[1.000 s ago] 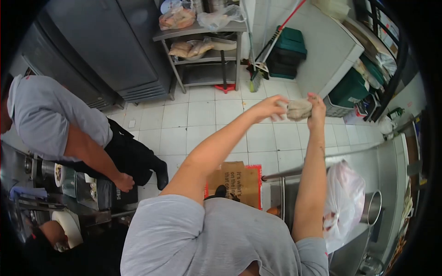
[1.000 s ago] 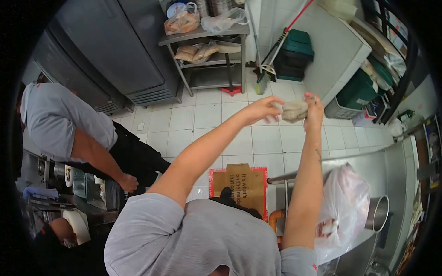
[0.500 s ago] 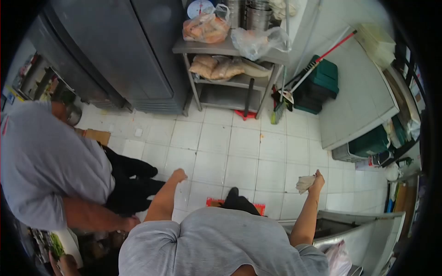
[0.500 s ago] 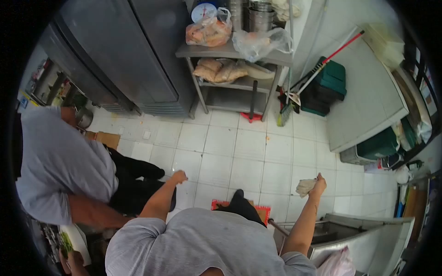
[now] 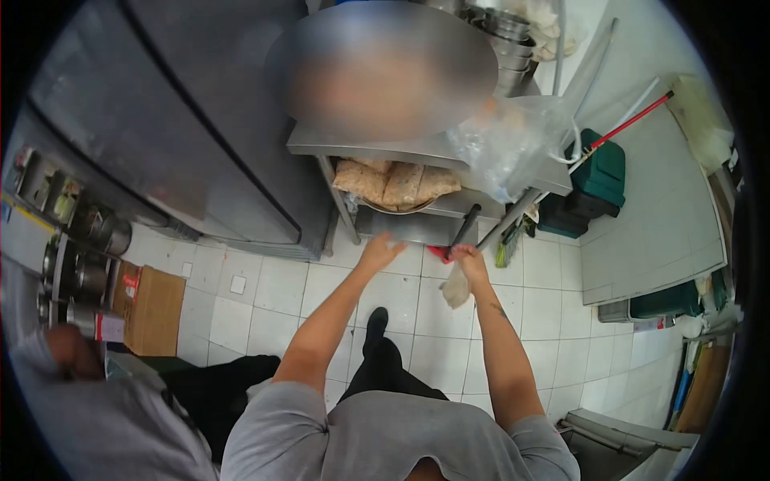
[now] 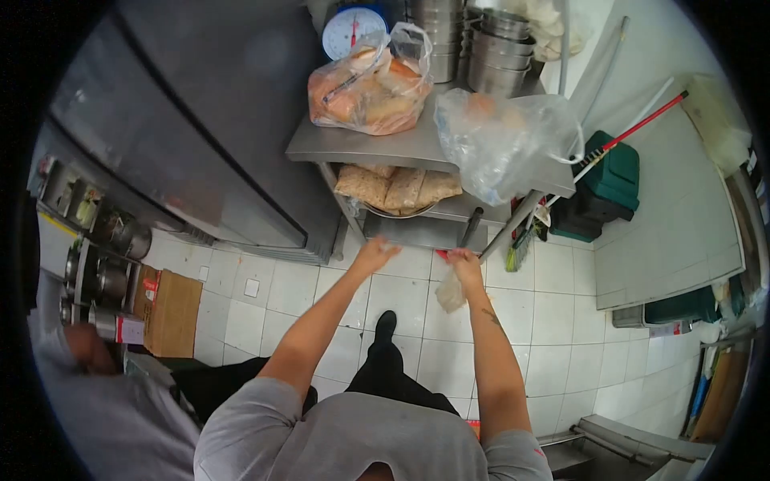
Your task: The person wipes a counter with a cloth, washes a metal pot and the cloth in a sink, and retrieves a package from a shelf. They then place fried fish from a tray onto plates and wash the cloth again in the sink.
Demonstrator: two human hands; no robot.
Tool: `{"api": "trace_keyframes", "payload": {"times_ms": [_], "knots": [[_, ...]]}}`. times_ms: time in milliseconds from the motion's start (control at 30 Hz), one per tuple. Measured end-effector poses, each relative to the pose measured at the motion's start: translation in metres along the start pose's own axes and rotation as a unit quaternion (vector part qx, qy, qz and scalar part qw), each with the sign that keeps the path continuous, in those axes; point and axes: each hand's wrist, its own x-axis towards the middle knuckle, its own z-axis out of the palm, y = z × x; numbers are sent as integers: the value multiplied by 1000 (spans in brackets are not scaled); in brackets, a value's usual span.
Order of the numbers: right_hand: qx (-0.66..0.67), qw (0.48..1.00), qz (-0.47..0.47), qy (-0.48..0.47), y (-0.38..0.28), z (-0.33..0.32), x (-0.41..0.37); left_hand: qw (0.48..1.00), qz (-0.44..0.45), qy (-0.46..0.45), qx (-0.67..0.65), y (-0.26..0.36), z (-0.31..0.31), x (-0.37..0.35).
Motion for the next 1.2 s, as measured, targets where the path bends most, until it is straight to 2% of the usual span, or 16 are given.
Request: {"api": "trace_keyframes", "payload": {"times_ms": [33, 100, 200, 233, 300, 400, 500, 600, 700, 800, 833, 900, 967, 1000, 1100, 1200], "knots": [[23, 1000, -2, 21, 19, 13, 36, 999, 34, 26, 16, 6, -1, 45], [51, 994, 23, 95, 12, 38, 86, 995, 17, 82, 46, 17, 5, 121], [86, 984, -2, 154, 2, 58, 146, 975, -72, -99, 187, 56, -18, 186], [94, 985, -39, 139, 1, 63, 164, 978, -37, -65, 195, 38, -2, 215], [111, 981, -115, 107, -2, 71, 196, 979, -30, -74, 189, 16, 16, 261], [-41, 982, -144, 119, 2, 78, 214, 986, -32, -78, 146, 2, 19, 290], [-168, 951, -194, 171, 7, 76, 221, 994, -32, -52, 91, -8, 10, 299], [-122, 935, -278, 183, 5, 78, 219, 999, -15, -23, 28, -16, 1, 299], [12, 953, -246, 176, -30, 81, 199, 997, 74, -12, -9, -17, 12, 289], [15, 973, -196, 125, -37, 80, 180, 983, 145, -99, 44, -19, 8, 273], [-73, 969, -176, 155, -30, 78, 172, 971, 136, -146, 129, -7, -15, 261], [-247, 935, -137, 215, -10, 75, 149, 916, 130, -238, 296, 9, -56, 243], [-51, 984, -18, 170, 32, 88, 149, 861, 184, -142, 452, -42, -36, 248], [48, 988, 42, 144, 47, 95, 148, 821, 208, -91, 523, -59, -25, 250], [123, 986, -39, 103, 47, 114, 161, 809, 180, -136, 542, -30, -17, 250], [208, 969, 22, 128, 38, 114, 169, 868, 179, -150, 437, -40, -7, 255]]}}
